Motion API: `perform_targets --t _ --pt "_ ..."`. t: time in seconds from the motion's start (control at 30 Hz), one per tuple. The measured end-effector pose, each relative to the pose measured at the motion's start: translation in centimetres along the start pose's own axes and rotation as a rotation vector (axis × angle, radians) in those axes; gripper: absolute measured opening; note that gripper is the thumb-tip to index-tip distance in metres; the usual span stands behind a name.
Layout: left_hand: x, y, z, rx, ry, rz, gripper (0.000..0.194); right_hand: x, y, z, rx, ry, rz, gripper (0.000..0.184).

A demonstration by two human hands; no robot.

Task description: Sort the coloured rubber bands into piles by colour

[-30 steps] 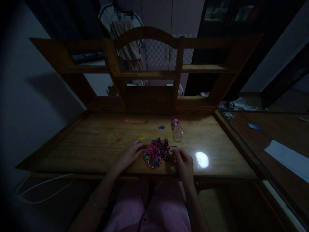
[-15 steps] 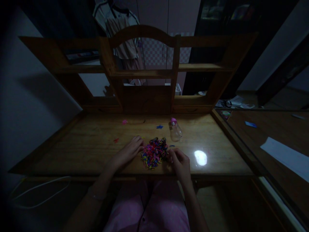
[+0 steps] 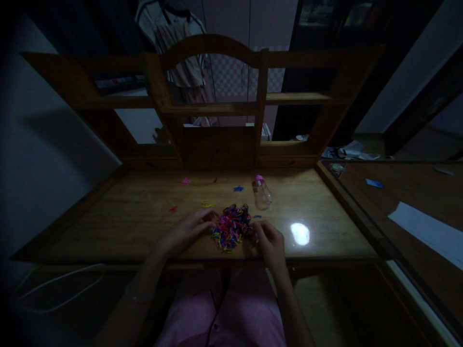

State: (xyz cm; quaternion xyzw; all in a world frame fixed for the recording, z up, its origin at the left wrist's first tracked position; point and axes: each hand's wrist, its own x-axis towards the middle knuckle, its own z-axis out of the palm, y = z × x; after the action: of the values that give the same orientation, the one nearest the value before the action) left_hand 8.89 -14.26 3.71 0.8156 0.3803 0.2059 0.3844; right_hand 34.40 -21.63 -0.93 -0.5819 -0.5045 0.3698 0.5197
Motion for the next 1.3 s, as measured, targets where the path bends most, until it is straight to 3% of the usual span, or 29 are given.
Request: perform_targets --t 0.13,0.3,0.6,0.93,1.1,1.3 --pt "0.4 1.1 -0.4 0.015 0.026 0.042 0.022 0.0 0.0 0.1 -0.003 0.013 0.005 0.031" --pt "1.5 1.7 0.8 0.067 0.069 0.078 0.025 0.0 -0.1 0.1 -0.024 0.017 -0.001 0.032" --pt "3.0 0.8 3.5 0.298 0.158 0.022 0.014 -0.1 -0.4 0.2 -0.029 0.018 -0.014 0.035" --pt "3.1 0.4 4.2 0.427 0.146 0.059 0.014 -0.1 -0.2 0.2 -0.049 0.011 -0.021 0.032" --pt "3.0 0.5 4.1 0.383 0.167 0.052 0.013 -0.1 -0.3 0.2 -0.043 0.023 -0.028 0.035" --pt "2.8 1.1 3.9 0.124 0.235 0.056 0.014 -0.1 -0.2 0.3 -0.050 0.030 -0.022 0.035"
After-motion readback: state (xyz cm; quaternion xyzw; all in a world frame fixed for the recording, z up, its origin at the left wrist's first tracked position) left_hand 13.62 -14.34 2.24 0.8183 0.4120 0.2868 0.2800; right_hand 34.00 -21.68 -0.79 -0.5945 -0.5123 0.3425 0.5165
